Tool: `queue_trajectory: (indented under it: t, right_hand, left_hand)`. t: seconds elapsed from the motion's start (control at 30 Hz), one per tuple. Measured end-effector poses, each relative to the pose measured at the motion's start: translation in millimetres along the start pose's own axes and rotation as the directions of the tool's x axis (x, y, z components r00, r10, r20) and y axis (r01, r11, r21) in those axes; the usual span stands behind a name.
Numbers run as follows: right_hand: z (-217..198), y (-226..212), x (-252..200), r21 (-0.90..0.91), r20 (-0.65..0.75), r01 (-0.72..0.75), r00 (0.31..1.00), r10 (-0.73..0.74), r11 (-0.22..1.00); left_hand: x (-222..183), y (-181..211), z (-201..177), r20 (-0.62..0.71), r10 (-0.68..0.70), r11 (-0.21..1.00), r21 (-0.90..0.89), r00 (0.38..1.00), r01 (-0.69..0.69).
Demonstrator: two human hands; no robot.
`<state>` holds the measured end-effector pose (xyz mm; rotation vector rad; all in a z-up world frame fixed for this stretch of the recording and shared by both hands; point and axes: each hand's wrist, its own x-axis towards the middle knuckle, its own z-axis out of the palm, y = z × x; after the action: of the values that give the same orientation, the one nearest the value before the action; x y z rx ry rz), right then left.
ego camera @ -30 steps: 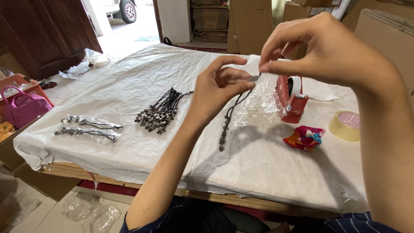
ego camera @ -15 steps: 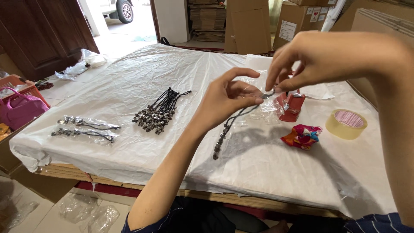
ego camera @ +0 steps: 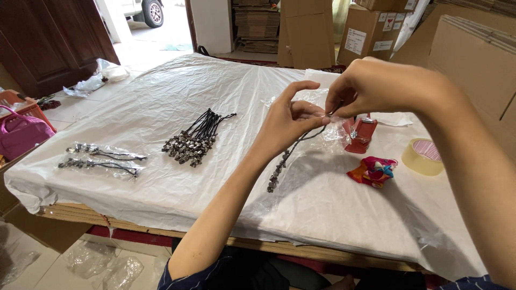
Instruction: Inspecting and untangling individual cord necklaces with pendants on a work table
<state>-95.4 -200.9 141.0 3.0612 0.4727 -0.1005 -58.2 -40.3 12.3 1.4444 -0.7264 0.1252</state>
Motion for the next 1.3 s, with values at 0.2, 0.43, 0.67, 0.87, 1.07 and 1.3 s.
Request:
queue_trajectory:
  t: [0.2, 0.43, 0.67, 0.87, 1.07, 1.3]
  right_hand:
    - [13.3, 13.5, 12.0, 0.029, -0.135, 0.035, 0.990, -0.030, 0.999]
    - [42.9, 53.8, 30.6, 0.231, -0.284, 0.177, 0.953, -0.108, 0.957]
    - [121.8, 101.8, 51.5, 0.421, -0.297, 0.197, 0.952, -0.071, 0.886]
    - [235.7, 140.0, 74.1, 0.685, -0.294, 0.199, 0.956, 0.016, 0.701]
    - [285.4, 151.0, 78.8, 0.825, -0.219, 0.151, 0.974, 0.061, 0.544]
    - [304.7, 155.0, 71.7, 0.873, -0.154, 0.100, 0.985, 0.077, 0.478]
  left_hand:
    - [7.8, -39.5, -4.7, -0.025, -0.006, 1.000, -0.023, 1.000, 0.005]
    - [-5.0, -90.7, -19.7, 0.043, -0.246, 0.964, 0.116, 0.968, 0.239]
    - [-18.9, -133.4, -42.4, 0.197, -0.371, 0.912, 0.261, 0.907, 0.316]
    - [-39.6, -196.1, -67.9, 0.199, -0.465, 0.747, 0.611, 0.863, 0.262]
    - [-85.8, -156.3, -67.0, 0.118, -0.250, 0.487, 0.873, 0.961, 0.019]
    - [-112.8, -158.1, -73.5, 0.241, -0.058, 0.427, 0.883, 0.969, -0.194]
